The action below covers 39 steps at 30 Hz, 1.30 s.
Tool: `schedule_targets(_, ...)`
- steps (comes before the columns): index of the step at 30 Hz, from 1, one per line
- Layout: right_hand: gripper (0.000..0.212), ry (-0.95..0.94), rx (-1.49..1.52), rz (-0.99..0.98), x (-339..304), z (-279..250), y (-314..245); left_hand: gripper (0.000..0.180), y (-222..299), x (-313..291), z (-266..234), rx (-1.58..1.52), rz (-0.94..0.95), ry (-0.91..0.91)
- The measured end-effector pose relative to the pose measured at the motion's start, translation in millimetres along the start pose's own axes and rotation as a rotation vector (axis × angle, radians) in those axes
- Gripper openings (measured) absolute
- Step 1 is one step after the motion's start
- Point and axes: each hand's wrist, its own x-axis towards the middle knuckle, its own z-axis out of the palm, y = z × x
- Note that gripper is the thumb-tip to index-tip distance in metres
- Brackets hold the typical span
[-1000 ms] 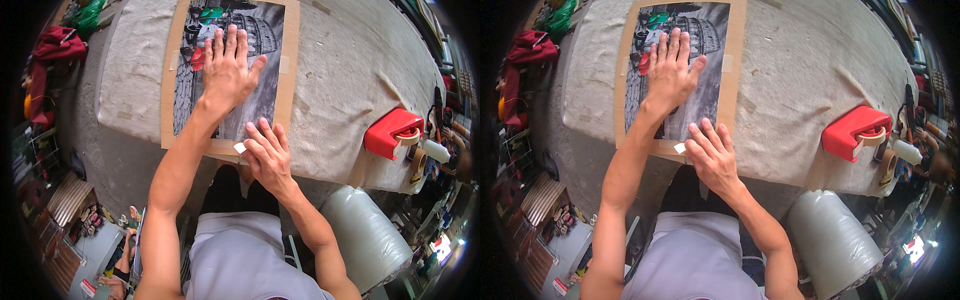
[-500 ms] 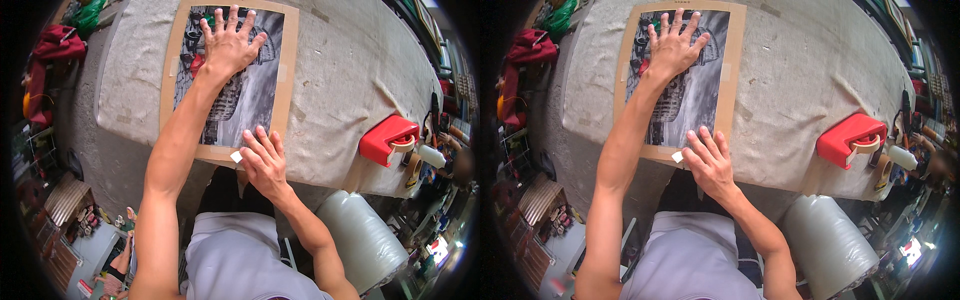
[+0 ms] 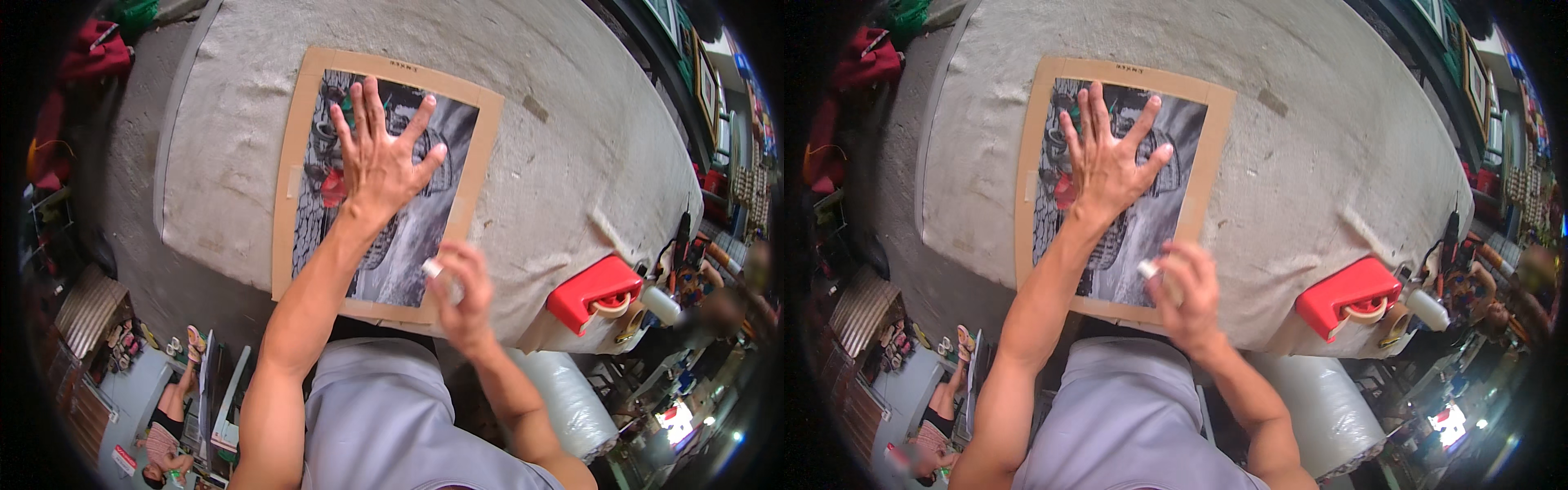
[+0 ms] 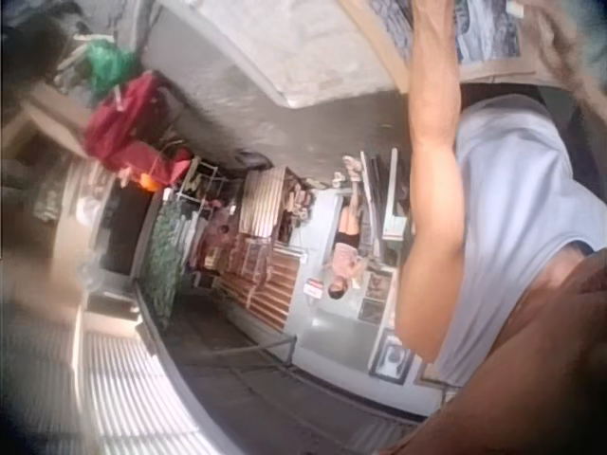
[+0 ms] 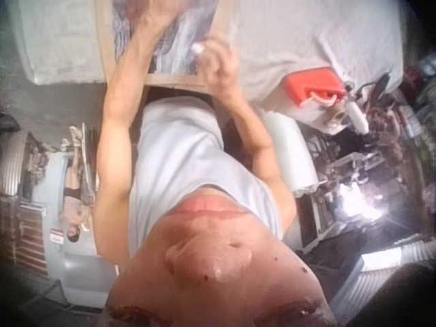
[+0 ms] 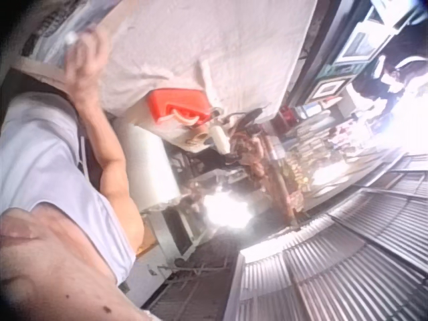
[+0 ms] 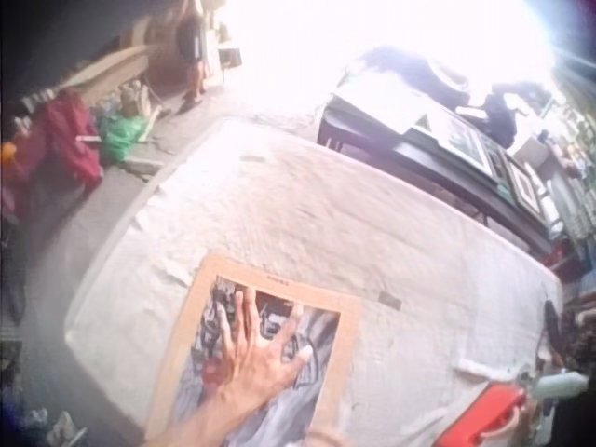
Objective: The person tapes a printed photograph onto a cardboard backing using small pieces of adhesive tape, then places the mounted photo into a black frame. The person smooths the tape and adjusts the photo position before inserting it into the frame.
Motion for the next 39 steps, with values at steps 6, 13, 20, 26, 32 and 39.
schedule_targets(6, 0.015, -0.285, -0.088, -0.111, 207.9, -28.8, 31.5, 0.067, 8.7, 3.8, -10.2, -0.035, -0.055, -0.069)
schedule_targets(13, 0.018, -0.788, -0.286, -0.225, 300.8, -8.4, 17.5, 0.064, 8.4, 5.7, -11.2, -0.017, -0.096, -0.099)
schedule_targets(20, 0.02, -0.89, -0.376, -0.204, 314.0, 4.6, 11.9, 0.057, 7.6, 6.8, -12.2, -0.015, -0.116, -0.085)
schedule_targets(26, 0.021, -0.873, -0.358, -0.126, 312.4, 7.6, 10.9, 0.055, 8.5, 6.7, -12.0, 0.007, -0.119, -0.077)
schedule_targets(32, 0.022, -0.867, -0.38, -0.111, 312.2, 8.9, 11.0, 0.055, 9.2, 6.7, -10.5, 0.019, -0.13, -0.089)
schedule_targets(39, 0.022, -0.833, -0.357, -0.092, 310.8, 9.8, 11.4, 0.054, 9.3, 5.9, -9.8, 0.014, -0.135, -0.087)
